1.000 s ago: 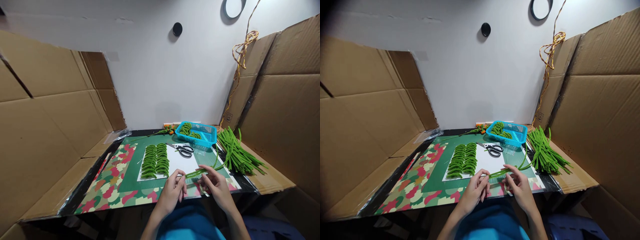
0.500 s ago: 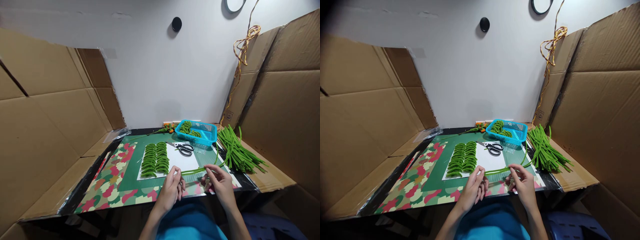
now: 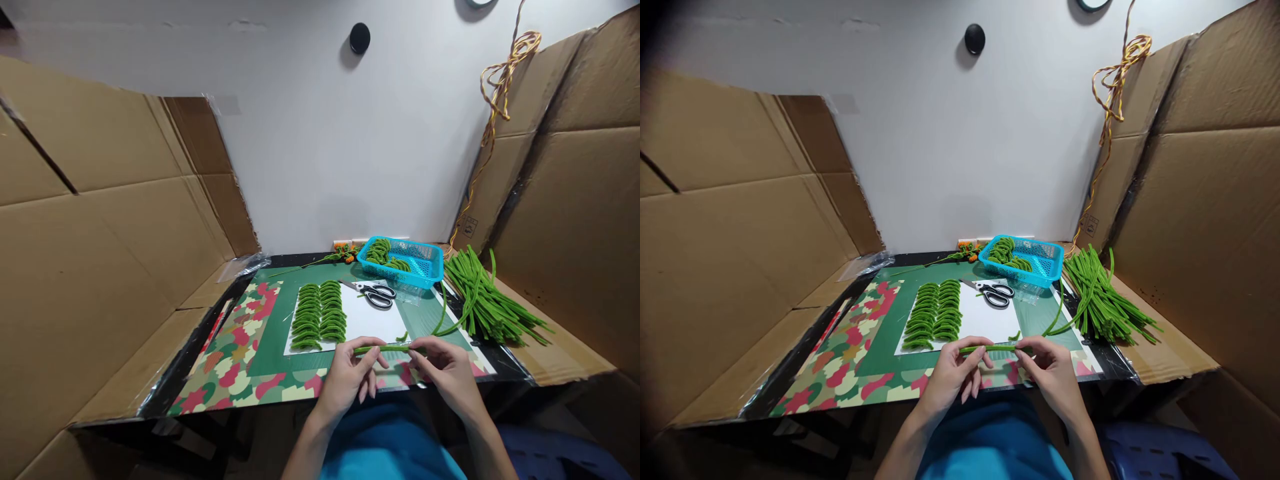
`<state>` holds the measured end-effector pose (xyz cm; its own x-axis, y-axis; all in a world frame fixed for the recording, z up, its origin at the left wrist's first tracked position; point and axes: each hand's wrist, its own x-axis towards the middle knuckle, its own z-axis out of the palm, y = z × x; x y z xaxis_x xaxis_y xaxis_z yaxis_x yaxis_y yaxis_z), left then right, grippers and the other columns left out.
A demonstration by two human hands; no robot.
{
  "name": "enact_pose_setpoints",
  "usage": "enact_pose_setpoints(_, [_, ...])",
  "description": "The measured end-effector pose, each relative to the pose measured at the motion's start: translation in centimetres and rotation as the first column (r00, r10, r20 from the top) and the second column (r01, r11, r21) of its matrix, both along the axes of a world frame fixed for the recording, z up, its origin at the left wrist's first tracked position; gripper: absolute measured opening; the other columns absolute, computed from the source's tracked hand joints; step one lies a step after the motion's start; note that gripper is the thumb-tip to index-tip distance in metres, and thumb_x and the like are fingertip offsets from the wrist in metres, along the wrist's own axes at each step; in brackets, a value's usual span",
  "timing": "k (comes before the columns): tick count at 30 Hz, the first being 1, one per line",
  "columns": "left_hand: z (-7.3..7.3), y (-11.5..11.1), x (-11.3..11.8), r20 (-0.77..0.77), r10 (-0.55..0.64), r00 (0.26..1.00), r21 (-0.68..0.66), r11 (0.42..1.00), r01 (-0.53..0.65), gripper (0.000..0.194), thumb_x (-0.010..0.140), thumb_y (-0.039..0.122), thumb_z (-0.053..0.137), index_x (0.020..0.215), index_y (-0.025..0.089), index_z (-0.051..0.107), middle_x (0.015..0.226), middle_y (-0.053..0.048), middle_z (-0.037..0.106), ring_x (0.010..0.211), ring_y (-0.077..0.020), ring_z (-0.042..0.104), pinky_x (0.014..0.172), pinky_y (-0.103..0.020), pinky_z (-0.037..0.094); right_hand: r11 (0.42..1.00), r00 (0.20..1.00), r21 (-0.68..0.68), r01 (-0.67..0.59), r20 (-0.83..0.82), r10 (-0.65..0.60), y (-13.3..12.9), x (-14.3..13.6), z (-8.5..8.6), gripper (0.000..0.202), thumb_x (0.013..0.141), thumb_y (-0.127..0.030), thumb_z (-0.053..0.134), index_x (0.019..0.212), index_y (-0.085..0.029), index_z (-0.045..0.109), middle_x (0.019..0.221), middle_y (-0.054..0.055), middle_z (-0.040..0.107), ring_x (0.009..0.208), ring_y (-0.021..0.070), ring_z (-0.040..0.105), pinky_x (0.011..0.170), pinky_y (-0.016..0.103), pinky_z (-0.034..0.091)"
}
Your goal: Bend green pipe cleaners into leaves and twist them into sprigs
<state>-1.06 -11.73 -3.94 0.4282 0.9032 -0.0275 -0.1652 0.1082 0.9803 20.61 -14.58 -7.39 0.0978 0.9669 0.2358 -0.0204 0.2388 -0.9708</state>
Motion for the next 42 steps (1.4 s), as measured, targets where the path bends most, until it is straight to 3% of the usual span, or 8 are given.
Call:
enact_pose_setpoints(8, [0.2,-0.1,0.0,-0.001,-0.008,1.0,-0.007,1.0,0.008,0.053,0.089,0.055,0.077,0.111,0.007,0.074,0.094,-0.018,0.081,0.042,-0.0104,0.065,0.032,-0.014,0.038,0.999,0.999,0.025,-0.038,0.0,0.038,-0.2,0.2,0.1,0.023,0.086,-0.042,0.083,0.091,-0.02,0.079,0.071,0.003,0.072,0.053,0.0153,0.064,0.05,0.024,0.052])
enact_pose_setpoints(16, [0.0,-0.2,0.2,-0.017,-0.016,1.0,-0.024,1.0,0.016,0.049,0.087,0.055,0.079,0.102,0.01,0.068,0.094,-0.018,0.082,0.044,-0.0139,0.07,0.032,-0.014,0.039,0.996,0.996,0.039,-0.075,0.05,0.073,-0.5,0.4,0.4,0.021,0.087,-0.041,0.082,0.092,-0.02,0.081,0.078,0.006,0.078,0.06,0.0189,0.072,0.056,0.026,0.061])
enact_pose_setpoints(24, [0.2,0.0,0.3,-0.006,-0.019,1.0,-0.026,0.999,0.019,0.05,0.085,0.059,0.079,0.092,0.013,0.063,0.094,-0.019,0.082,0.045,-0.0156,0.071,0.032,-0.016,0.039,0.987,0.994,0.115,-0.11,0.032,0.107,-0.7,0.2,0.8,0.019,0.09,-0.038,0.08,0.099,-0.021,0.083,0.101,0.01,0.078,0.084,0.0251,0.078,0.067,0.033,0.069])
enact_pose_setpoints(31, [0.3,0.0,0.2,-0.022,-0.017,1.0,-0.023,1.0,0.016,0.05,0.085,0.061,0.078,0.089,0.014,0.061,0.092,-0.018,0.082,0.044,-0.0151,0.07,0.033,-0.016,0.039,0.916,0.957,0.402,-0.007,0.27,-0.111,-0.1,-0.3,1.0,0.009,0.095,-0.026,0.075,0.1,-0.026,0.082,0.099,0.01,0.078,0.097,0.0273,0.072,0.08,0.039,0.064])
enact_pose_setpoints(35, [0.5,-0.1,0.3,-0.02,-0.002,1.0,-0.016,1.0,0.002,0.051,0.085,0.062,0.077,0.089,0.014,0.061,0.089,-0.016,0.082,0.044,-0.0146,0.07,0.033,-0.016,0.04,0.886,0.924,0.463,0.029,0.326,-0.201,-0.2,-0.8,0.9,0.014,0.098,-0.021,0.07,0.105,-0.027,0.081,0.107,0.01,0.076,0.101,0.0266,0.069,0.08,0.038,0.062])
enact_pose_setpoints(42, [0.3,-0.3,0.2,-0.005,-0.001,1.0,-0.003,1.0,0.001,0.049,0.088,0.061,0.075,0.089,0.016,0.057,0.086,-0.013,0.081,0.044,-0.0136,0.068,0.033,-0.016,0.041,0.863,0.895,0.504,0.036,0.367,-0.253,-0.3,-1.2,1.3,0.013,0.098,-0.021,0.07,0.105,-0.025,0.081,0.101,0.01,0.077,0.095,0.0252,0.07,0.08,0.037,0.06])
